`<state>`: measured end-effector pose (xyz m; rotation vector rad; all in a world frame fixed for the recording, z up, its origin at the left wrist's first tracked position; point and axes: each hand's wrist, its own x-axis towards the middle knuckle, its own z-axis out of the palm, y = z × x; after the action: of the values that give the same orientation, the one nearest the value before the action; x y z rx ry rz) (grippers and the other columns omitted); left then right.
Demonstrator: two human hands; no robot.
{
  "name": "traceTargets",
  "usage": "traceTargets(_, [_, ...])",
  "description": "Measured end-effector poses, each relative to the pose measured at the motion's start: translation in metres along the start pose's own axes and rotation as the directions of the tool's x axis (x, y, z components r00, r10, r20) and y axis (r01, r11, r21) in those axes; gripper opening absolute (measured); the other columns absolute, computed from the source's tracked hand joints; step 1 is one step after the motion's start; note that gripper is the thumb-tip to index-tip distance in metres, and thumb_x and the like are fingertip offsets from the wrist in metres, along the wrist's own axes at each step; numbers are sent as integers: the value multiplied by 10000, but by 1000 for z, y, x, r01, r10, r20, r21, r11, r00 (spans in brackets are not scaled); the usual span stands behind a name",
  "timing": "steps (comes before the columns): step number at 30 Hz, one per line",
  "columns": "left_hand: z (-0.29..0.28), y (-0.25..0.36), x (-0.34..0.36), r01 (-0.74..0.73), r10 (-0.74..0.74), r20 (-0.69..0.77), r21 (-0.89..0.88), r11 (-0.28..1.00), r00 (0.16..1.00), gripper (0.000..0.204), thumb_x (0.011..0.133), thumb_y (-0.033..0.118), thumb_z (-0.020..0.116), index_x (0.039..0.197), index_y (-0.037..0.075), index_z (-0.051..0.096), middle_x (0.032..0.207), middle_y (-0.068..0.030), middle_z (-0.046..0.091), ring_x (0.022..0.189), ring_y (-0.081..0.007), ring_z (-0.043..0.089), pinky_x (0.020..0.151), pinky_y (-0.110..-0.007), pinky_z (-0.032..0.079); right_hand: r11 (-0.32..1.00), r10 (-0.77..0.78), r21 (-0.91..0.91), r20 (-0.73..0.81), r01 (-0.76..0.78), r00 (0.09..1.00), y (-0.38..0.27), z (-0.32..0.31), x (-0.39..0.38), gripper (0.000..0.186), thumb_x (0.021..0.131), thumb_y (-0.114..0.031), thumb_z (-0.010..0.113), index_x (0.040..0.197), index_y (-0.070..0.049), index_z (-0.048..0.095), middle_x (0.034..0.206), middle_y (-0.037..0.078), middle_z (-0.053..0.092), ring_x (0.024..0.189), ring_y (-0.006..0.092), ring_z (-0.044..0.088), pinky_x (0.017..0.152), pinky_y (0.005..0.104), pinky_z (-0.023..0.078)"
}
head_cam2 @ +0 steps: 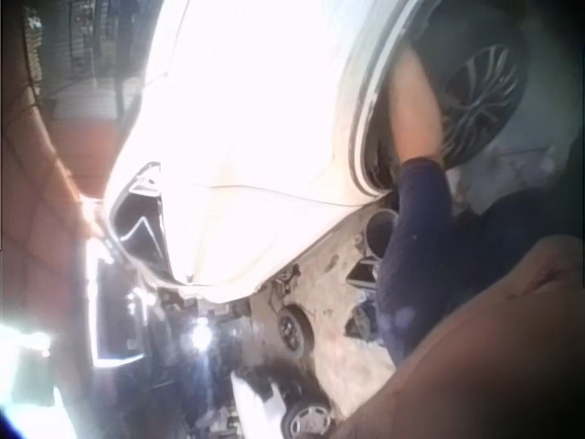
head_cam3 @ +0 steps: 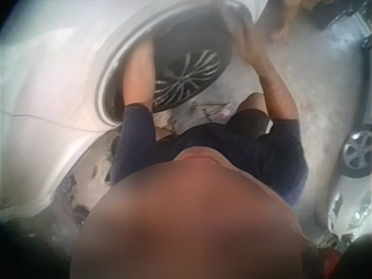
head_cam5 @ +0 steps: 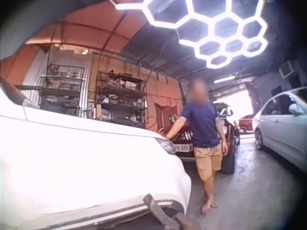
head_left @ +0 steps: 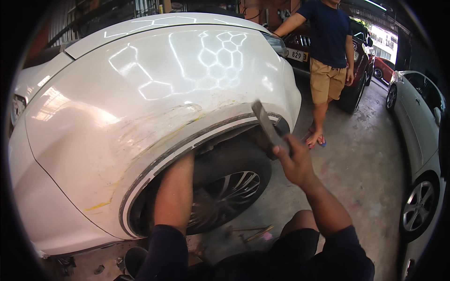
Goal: The person uses a metal scraper to remove material from the wheel arch of a white car. They then switch to a hammer to tap the area, likely to smooth out dents or adjust the metal panel. The task involves repetitive scraping and hammering motions on the same section of the vehicle.
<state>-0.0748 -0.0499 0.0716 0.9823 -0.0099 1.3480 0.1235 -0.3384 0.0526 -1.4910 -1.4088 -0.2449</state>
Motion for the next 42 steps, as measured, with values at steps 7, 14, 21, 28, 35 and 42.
traceTargets(7, [4,4,3,-9,9,32,8,1000,999,744,1033,686,440,1520,132,533,1539,-157,563,1424,-306,524,1191,-455,416,938,-302,-137,120,317,946,-56,20,89,314,1022,-303,680,1042,7,630,809,215,646,710,376,671,672,459,494])
traceTargets(14, [0,7,2,5,-7,44,23,1000,999,739,1034,682,441,1517,131,536,1536,-157,566,1420,-305,529,1188,-454,419,945,-321,-36,78,325,944,-61,26,91,406,1008,-414,691,978,-20,599,735,221,680,721,463,685,679,539,523])
traceTargets(21, [-4,11,0,44,-48,49,75,996,998,734,1034,679,442,1513,130,539,1532,-157,569,1415,-304,533,1185,-454,422,926,-356,-88,121,367,927,-64,31,93,449,1014,-459,670,1009,-15,602,692,212,674,681,457,693,674,547,548])
traceTargets(28, [-9,13,-2,68,-74,54,116,991,996,730,1035,675,443,1509,129,542,1529,-157,572,1410,-303,538,1182,-454,425,965,-215,-135,91,226,972,-70,28,101,393,1017,-372,691,1116,-1,604,784,256,692,734,468,705,668,532,532])
traceTargets(35, [-16,14,-2,80,-92,60,184,980,994,725,1036,671,444,1506,128,545,1526,-157,575,1405,-302,542,1179,-454,428,919,-269,-234,212,316,940,-70,33,96,430,1022,-428,665,1019,-5,588,716,238,678,714,477,693,674,561,539])
traceTargets(42, [-23,12,-3,92,-115,67,286,954,991,720,1037,668,445,1502,127,548,1523,-157,578,1400,-301,547,1176,-454,431,931,-234,-216,269,295,934,-73,35,96,399,1025,-391,666,1000,-1,583,730,249,671,726,496,680,668,558,529])
